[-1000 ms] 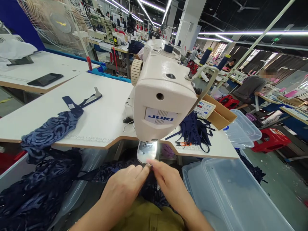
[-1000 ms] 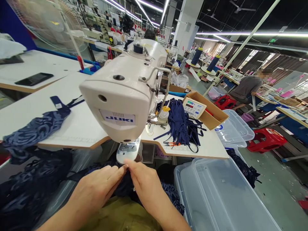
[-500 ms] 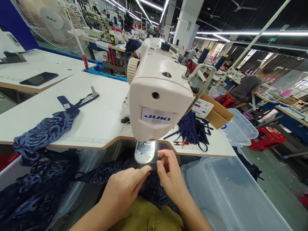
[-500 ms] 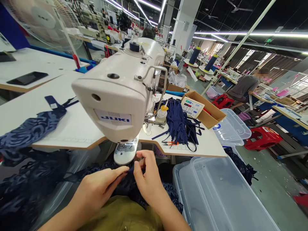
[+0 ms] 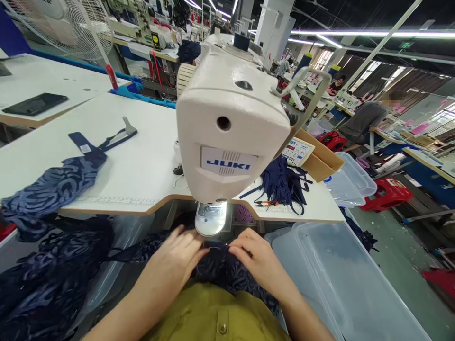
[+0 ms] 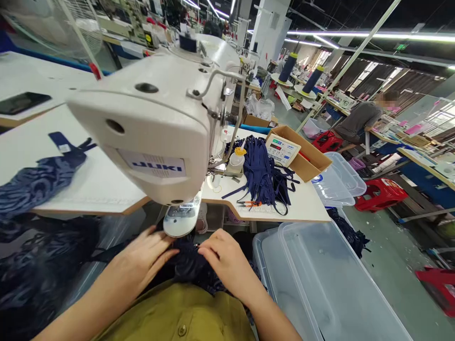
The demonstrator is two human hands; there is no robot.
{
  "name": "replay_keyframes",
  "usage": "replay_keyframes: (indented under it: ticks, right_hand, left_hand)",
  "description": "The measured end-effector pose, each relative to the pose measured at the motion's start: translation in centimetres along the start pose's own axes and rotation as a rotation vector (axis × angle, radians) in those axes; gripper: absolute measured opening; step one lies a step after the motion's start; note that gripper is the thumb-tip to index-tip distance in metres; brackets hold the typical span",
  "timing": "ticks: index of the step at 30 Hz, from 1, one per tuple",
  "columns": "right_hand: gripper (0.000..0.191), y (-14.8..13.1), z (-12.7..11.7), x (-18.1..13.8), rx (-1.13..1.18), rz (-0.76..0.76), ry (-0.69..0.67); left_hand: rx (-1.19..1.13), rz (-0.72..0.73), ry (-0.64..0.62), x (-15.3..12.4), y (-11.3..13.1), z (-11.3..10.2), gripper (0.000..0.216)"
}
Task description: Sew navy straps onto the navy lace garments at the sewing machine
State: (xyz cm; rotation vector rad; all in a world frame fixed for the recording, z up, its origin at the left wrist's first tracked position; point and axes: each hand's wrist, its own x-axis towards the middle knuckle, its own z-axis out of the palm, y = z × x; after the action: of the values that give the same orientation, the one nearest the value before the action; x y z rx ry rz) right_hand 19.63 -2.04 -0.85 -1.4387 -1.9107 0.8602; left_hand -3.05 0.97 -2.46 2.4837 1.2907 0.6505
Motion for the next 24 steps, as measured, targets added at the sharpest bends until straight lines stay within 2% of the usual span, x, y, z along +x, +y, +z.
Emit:
replay_keyframes:
  ticks: [2,4,7,9,14,17,20,22,24]
  right_hand:
    - [0.014,1.2,0.3,0.3,0.181,0.15,0.034]
    - [0.016,1.8,0.8,0.4,0.315,0.24,0.073]
    - [0.017,1.9,2.0,0.1,0.457,0.251,0.132]
    - [0.016,1.7,2.7,-0.1,0.508,0.227,0.171]
    - [0.014,1.4,3.0,-0.4,0.507,0.157,0.208]
    - [0.021,1.4,2.5,-0.3,0.469,0.088,0.096]
    - [0.019,1.2,2.7,-0.1,0.581,0.113,-0.019]
    - [0.013,1.1,3.3,0.0,0.745,0.17,0.031]
    - [0.007,0.9,4.1,0.1,0.877,0.211,0.138]
  left_hand:
    - [0.017,-0.076,-0.001,-0.2,-0.5,0.8,0.036]
    - [-0.187,-0.144,-0.099,-0.2,-0.4,1.7,0.036]
    - [-0.616,-0.224,-0.213,0.1,0.7,3.1,0.039]
    - [-0.741,-0.273,-0.207,0.4,1.4,3.9,0.038]
    - [-0.737,-0.34,-0.147,0.7,2.0,3.7,0.029]
    - [-0.697,-0.331,-0.13,0.6,2.0,2.9,0.022]
    - [-0.667,-0.285,-0.134,0.4,2.3,2.5,0.018]
    - [-0.646,-0.258,-0.136,0.5,2.6,2.4,0.017]
    - [-0.609,-0.25,-0.124,0.5,2.8,2.4,0.017]
